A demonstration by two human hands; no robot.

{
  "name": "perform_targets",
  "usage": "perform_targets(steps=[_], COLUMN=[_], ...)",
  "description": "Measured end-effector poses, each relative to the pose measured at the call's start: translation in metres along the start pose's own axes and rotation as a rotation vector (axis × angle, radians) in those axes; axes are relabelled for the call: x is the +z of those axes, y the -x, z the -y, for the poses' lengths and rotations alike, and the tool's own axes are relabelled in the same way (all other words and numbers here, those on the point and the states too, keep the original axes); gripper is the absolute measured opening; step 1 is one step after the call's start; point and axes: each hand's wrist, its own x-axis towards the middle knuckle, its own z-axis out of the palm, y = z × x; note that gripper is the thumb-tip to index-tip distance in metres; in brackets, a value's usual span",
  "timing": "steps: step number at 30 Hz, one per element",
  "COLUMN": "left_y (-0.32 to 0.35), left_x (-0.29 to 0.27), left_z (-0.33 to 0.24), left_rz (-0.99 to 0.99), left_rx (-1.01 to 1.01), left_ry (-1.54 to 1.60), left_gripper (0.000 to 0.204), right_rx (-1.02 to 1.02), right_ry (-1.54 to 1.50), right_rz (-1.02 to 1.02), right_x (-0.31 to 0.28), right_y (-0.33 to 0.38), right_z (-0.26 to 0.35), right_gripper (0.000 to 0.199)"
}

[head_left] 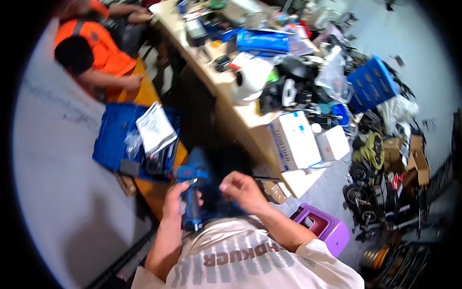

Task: The person handles a blue power drill, inserting a metal bit into the chuck and then referring to an instruction manual.

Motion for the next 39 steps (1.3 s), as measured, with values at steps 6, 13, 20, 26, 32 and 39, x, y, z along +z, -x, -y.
perform_targets(steps=[6,13,20,26,32,39], left_y=[0.022,0.089,0.095,0.037,-0.04,0.017], left_x=[0.04,0.123,0.274,0.412,0.379,0.29], left_z=[-0.019,-0.025,0.065,0.163,0.242,0.235], left_rz=[0.459,0.665,1.078,1.161,1.011,0.682], left_rx=[-0.161,-0.739,-1.049,-0.961,-0.819,-0.912], left_ry=[0.245,0.208,0.019,0.122,0.039,-0.512], left_gripper=[0.052,0.069,0.06,0.049,0.045,0.045], right_rx=[0.025,-0.07,-0.371,-0.558,-0.404,-0.525], right_ry=[-0.146,-0.196,-0.543,-0.818,-0.911,-0.739], right_rz=[0.045,-0.002,-0.772,-0.959,-0.986,-1.151], right_x=[-0.011,-0.055,-0.092,-0.126,-0.143,-0.191], right_y=[0.017,0.115,0.246,0.297,0.292,0.297], right_z=[0.003,-0.006,-0.007,-0.068,-0.11,-0.091], right_gripper=[0.017,0.018,0.022,0.013,0.013,0.016])
